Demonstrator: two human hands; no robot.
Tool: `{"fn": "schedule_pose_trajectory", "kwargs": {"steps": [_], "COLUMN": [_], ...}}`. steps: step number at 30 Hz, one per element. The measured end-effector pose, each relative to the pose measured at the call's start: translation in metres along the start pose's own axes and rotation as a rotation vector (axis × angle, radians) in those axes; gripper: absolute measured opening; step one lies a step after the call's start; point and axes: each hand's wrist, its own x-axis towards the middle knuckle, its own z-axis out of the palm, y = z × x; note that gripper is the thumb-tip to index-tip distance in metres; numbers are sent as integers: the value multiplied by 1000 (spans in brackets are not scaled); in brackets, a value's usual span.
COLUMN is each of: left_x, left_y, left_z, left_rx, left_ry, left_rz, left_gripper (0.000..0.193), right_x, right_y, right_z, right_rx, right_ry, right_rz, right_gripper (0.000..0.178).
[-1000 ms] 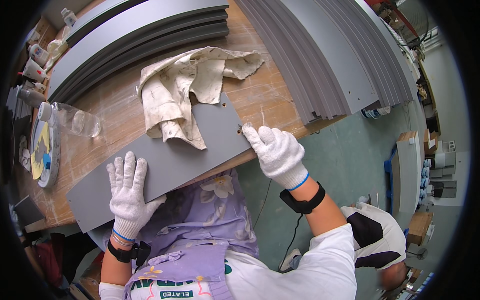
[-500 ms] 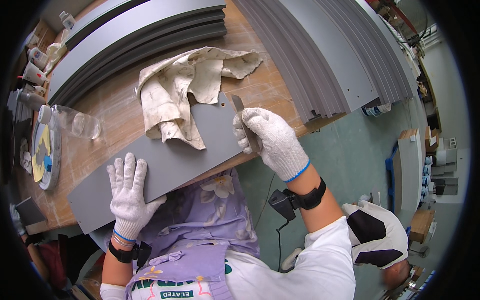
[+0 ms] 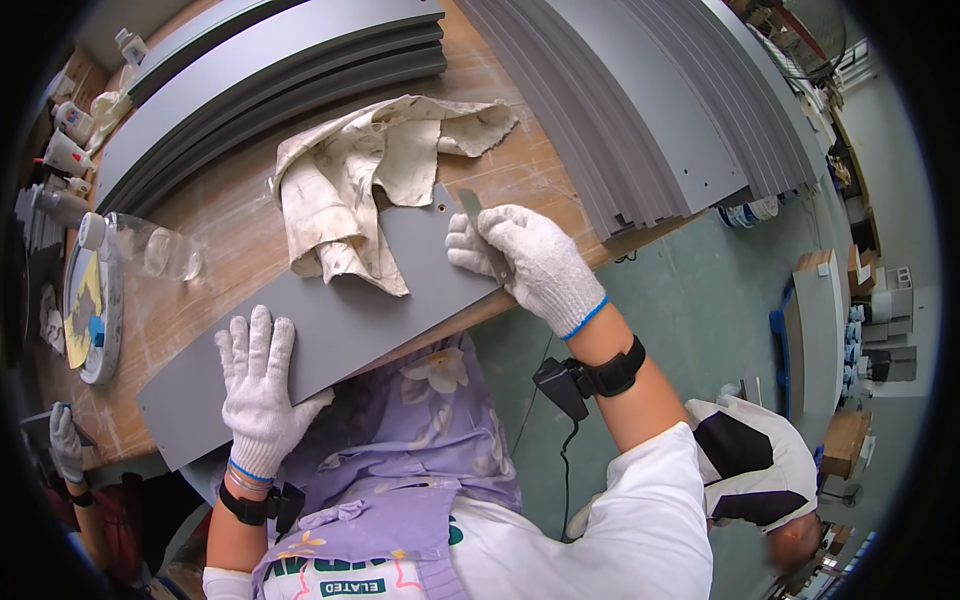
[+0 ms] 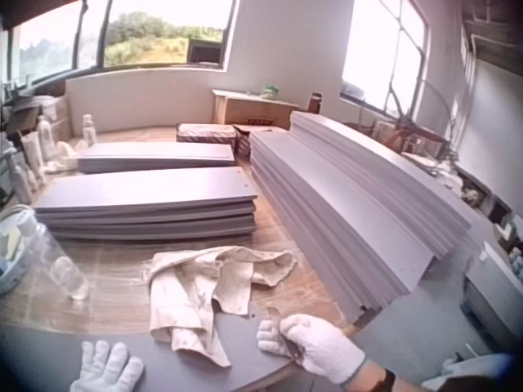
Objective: The person wipes a gray rectangular panel with a cloth, then uses a small metal tool to scrape or deburr the edges and corners. They flip the panel and continue scraping the edges, then use a blue sanding block to smooth the surface and edges. Finally, they place the finished panel onto a stack of similar panels.
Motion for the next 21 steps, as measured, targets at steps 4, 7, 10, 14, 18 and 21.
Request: {"fn": "schedule_pose_trajectory", "kwargs": {"steps": [4, 7, 10, 14, 18, 21], "left_x": [-3, -1, 0, -15, -24, -31], "left_y": [0, 0, 1, -7, -9, -12], "left_z": [-3, 0, -3, -4, -3, -7], "left_rx": [-3, -2, -19, -10, -6, -18], "left_ry": [-7, 3, 4, 35, 61, 66], "left_rz": [-31, -11, 5, 42, 49, 60], "left_gripper": [106, 107, 103, 90, 88, 88], "right_x": [5, -9, 2, 40, 50, 57], "right_y": [-21, 11, 25, -10, -38, -33], "right_z": [10, 26, 27, 7, -2, 19], "right_rx": [-121, 37, -527, -450, -1346, -1906], "right_ry": [208, -126, -96, 415, 639, 658], "right_rz": [-383, 18, -26, -365, -146, -491], "right_gripper": [17, 17, 24, 25, 37, 48]}}
